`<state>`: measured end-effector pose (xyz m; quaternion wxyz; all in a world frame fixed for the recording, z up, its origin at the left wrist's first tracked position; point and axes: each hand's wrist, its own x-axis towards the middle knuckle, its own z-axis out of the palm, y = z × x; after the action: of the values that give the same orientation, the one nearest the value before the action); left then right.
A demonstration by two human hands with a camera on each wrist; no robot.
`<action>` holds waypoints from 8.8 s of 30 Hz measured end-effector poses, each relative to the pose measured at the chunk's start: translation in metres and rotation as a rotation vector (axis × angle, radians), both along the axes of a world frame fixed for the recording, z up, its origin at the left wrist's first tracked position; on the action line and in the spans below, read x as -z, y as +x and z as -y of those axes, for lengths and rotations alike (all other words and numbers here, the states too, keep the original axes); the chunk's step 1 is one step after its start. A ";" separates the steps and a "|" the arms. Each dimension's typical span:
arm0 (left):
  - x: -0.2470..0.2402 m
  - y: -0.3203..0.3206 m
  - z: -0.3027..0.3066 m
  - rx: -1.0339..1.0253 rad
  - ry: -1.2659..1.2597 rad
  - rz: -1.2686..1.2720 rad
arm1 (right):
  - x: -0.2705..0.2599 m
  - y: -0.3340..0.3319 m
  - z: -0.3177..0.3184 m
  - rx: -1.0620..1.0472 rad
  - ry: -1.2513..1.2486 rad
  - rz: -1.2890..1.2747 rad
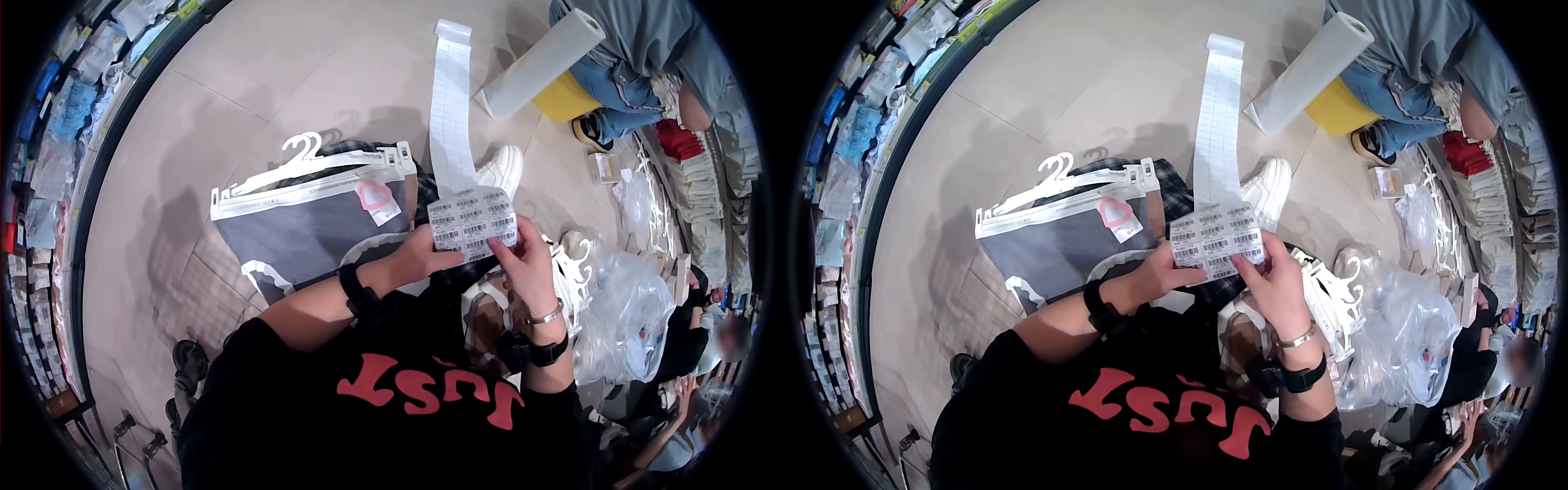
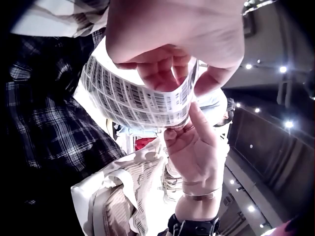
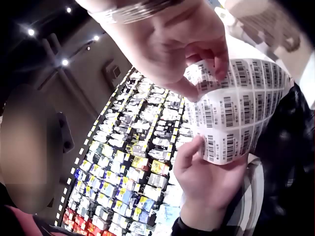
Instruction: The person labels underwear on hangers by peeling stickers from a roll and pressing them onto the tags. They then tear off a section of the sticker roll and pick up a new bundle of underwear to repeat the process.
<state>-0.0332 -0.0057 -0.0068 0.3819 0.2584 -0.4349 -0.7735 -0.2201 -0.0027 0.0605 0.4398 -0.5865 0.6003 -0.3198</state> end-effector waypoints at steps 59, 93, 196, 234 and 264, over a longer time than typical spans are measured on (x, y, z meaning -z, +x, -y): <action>-0.044 0.037 -0.031 -0.401 -0.481 1.002 | -0.050 0.041 0.034 -0.272 0.111 0.571; -0.029 0.078 0.004 -0.515 0.308 -0.300 | 0.017 0.103 0.051 -0.203 0.448 0.719; -0.108 0.192 -0.043 -0.904 -0.969 1.431 | -0.026 0.126 0.053 -0.379 0.075 0.434; -0.056 -0.005 -0.035 0.739 -0.074 0.405 | -0.027 -0.261 -0.189 0.506 0.123 0.592; 0.020 -0.039 0.079 -0.154 -0.070 0.947 | -0.069 0.003 0.007 -0.157 -0.114 -0.134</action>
<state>-0.0726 -0.0846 -0.0266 0.2064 0.6008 -0.5662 -0.5252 -0.2170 -0.0096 0.1300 0.3885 -0.6758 0.5613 -0.2782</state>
